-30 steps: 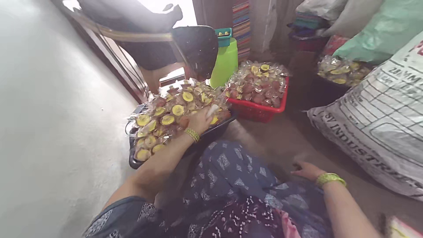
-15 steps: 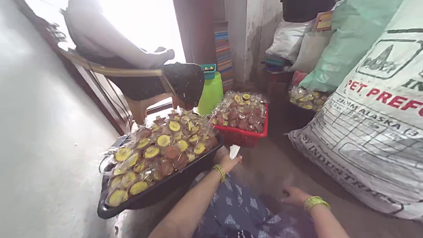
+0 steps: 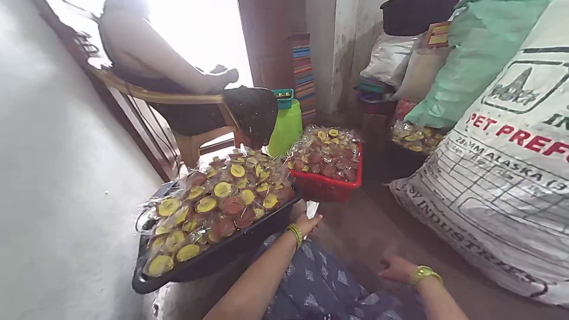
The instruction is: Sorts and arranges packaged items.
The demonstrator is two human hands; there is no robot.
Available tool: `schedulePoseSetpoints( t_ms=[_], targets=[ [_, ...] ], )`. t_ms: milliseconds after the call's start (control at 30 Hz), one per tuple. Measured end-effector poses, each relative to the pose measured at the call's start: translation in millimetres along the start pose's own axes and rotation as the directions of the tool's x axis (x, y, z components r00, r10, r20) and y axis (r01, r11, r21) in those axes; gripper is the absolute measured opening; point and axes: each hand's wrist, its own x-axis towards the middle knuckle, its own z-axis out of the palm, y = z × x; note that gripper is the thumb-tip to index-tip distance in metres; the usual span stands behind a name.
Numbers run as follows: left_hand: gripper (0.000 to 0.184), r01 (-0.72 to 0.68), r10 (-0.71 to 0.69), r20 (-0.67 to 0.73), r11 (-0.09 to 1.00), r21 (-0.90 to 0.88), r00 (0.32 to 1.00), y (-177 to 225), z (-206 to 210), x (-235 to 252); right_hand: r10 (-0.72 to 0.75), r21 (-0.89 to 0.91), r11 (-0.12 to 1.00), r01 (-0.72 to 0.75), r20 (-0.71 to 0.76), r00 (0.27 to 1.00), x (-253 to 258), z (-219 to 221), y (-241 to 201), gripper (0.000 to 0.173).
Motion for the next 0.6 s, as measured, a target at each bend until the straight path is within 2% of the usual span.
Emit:
schedulePoseSetpoints(
  t_ms=[133, 300, 433, 600],
  targets=[
    [0.052, -0.058, 0.052, 0.051, 0.993, 0.106, 0.997, 1.4, 2.0, -6.3, 0.002, -0.023, 1.000, -0.002, 0.002, 1.000, -4.2, 1.0, -0.9, 0.063],
    [0.065, -0.214, 0.184, 0.122, 0.922, 0.323, 0.975, -3.7, 6.8, -10.8, 0.021, 0.011, 1.000, -0.022, 0.005, 1.000, 0.7, 4.1, 2.2, 0.062],
    [0.066, -0.277, 0.229, 0.175, 0.900, 0.337, 0.958, 0.5, 6.8, -19.7, 0.037, -0.026, 0.999, -0.037, 0.005, 0.999, 0.8, 4.3, -0.6, 0.063],
    [0.065, -0.250, 0.207, 0.163, 0.916, 0.314, 0.965, 1.7, 5.4, -18.6, 0.044, 0.003, 0.999, -0.044, 0.012, 0.999, -1.1, 6.2, -3.4, 0.061]
  ],
)
